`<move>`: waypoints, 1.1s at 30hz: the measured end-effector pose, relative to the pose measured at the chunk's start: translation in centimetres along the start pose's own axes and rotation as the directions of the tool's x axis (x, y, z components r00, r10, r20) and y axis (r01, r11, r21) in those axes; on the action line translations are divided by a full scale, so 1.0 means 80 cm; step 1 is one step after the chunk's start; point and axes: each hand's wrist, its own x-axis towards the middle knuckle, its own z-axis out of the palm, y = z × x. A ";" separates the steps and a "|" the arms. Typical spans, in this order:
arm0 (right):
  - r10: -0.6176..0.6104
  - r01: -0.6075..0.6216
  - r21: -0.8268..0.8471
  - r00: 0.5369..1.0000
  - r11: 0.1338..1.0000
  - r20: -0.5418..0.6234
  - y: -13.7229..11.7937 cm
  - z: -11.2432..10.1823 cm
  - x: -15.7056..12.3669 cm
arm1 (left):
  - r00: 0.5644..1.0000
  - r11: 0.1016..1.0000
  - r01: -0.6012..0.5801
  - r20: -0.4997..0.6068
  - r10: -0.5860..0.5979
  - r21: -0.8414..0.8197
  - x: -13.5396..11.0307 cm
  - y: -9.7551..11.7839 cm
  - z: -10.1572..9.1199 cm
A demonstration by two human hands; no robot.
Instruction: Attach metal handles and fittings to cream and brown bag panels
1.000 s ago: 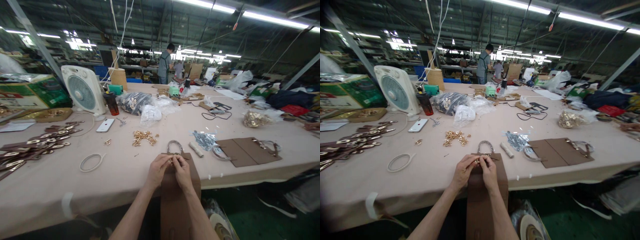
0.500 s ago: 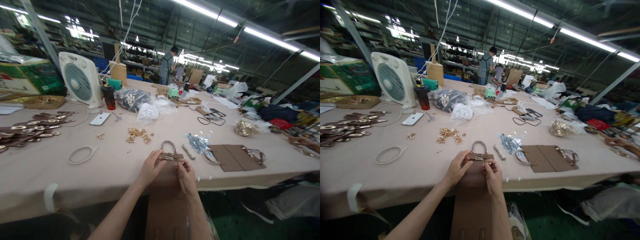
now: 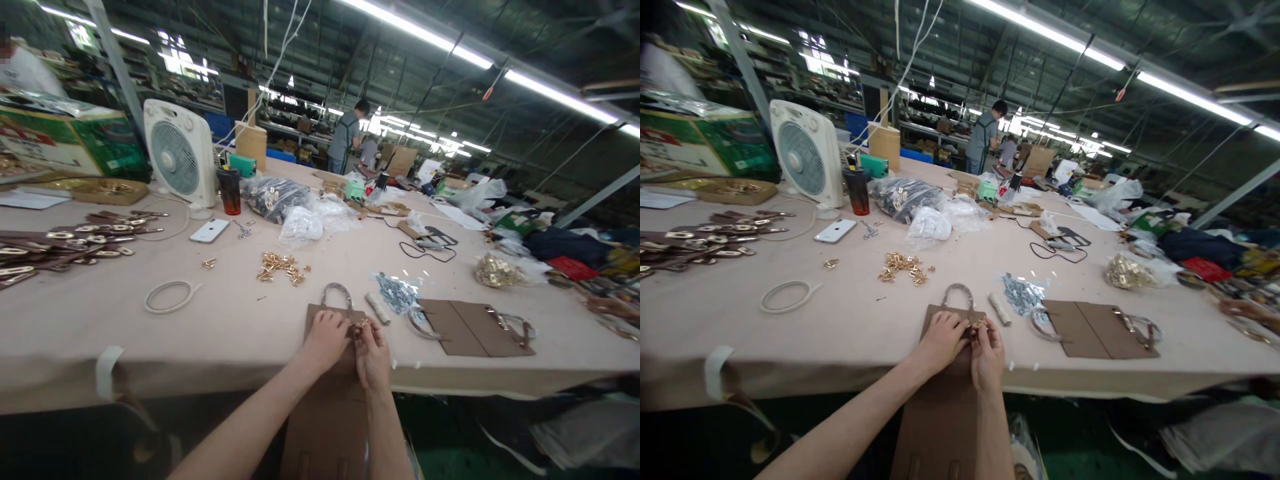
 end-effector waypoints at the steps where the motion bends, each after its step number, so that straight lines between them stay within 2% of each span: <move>1: -0.003 0.003 0.003 1.000 1.000 -0.001 0.001 0.000 -0.001 | 1.000 1.000 -0.001 -0.023 0.001 0.030 -0.009 0.005 0.003; 6: -0.082 0.080 -0.090 0.996 0.993 -0.018 0.004 0.004 -0.004 | 0.992 0.994 0.012 -0.127 0.002 0.108 -0.043 0.017 0.010; 10: -0.167 0.155 -0.357 0.986 0.921 -0.001 -0.009 0.008 0.007 | 0.989 0.991 0.040 -0.148 -0.020 0.127 -0.046 0.017 0.009; 13: -0.180 0.241 -0.572 0.970 0.784 0.163 -0.027 0.012 0.024 | 0.989 0.992 0.047 -0.146 -0.029 0.121 -0.045 0.016 0.008; 16: -0.123 0.335 -0.675 0.931 0.657 0.342 -0.037 0.015 0.041 | 0.991 0.994 0.059 -0.129 -0.046 0.097 -0.045 0.017 0.007; 18: -0.085 0.381 -0.701 0.904 0.603 0.419 -0.037 0.017 0.048 | 0.992 0.996 0.064 -0.116 -0.056 0.068 -0.046 0.018 0.006; 21: -0.041 0.408 -0.717 0.882 0.565 0.470 -0.034 0.017 0.055 | 0.991 0.997 0.073 -0.110 -0.071 0.015 -0.046 0.018 0.004; 28: -0.028 0.419 -0.707 0.870 0.570 0.493 -0.027 0.018 0.063 | 0.994 0.996 0.080 -0.080 -0.077 0.033 -0.046 0.017 0.001; 33: -0.032 0.465 -0.725 0.851 0.508 0.524 -0.025 0.019 0.064 | 0.994 0.996 0.082 -0.073 -0.079 0.028 -0.047 0.017 0.003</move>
